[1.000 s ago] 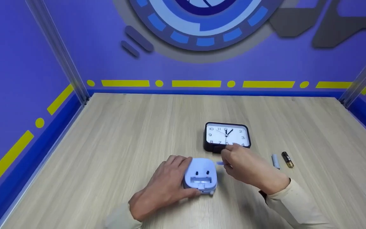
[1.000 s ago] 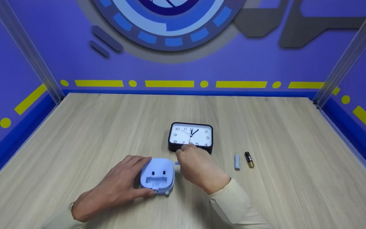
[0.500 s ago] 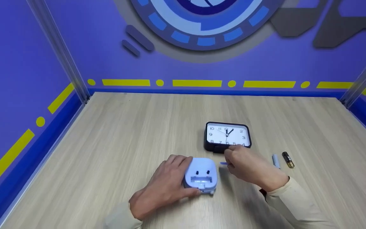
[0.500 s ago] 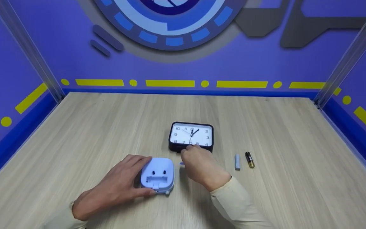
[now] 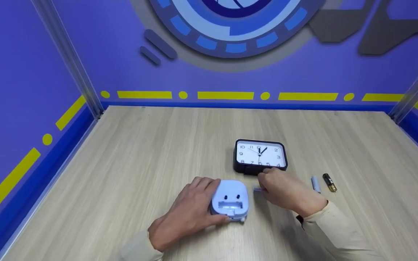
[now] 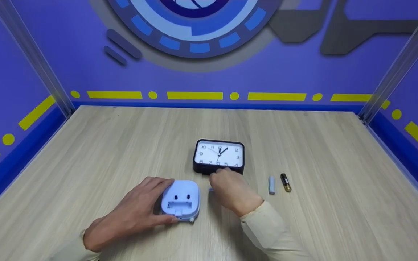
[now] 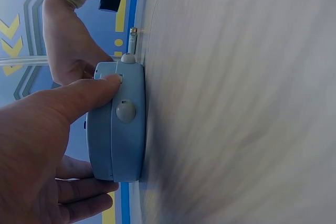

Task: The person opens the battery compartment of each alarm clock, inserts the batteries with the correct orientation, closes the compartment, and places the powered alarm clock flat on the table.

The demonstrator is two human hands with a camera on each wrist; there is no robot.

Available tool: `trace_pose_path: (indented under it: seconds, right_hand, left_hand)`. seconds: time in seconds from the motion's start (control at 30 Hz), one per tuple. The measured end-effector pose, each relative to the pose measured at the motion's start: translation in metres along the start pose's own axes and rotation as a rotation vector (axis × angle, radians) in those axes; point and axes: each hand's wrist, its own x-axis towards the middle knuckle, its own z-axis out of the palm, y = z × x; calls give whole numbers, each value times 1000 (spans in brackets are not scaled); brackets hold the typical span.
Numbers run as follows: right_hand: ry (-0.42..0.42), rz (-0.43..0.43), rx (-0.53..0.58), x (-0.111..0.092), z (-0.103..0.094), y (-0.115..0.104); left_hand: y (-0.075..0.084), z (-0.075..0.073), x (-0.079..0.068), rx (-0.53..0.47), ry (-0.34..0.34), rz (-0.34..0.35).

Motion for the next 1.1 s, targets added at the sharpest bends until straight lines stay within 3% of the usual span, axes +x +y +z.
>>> trace_pose_path:
  seconds: [0.2,0.6,0.87,1.1]
  right_hand:
    - [-24,2,-14,-1,2,1]
    - [-139,94,22,2,-1,-1]
    - [-108,59,-9,1,4,0]
    - [-120,85,1,2,3,-1]
  left_hand:
    - [0,0,1,13,0,4]
    - [-1,2,0,4,7,6]
    - [-1,0,1,-9,-16,-10]
    - [-1,1,1,-1,-3,-6]
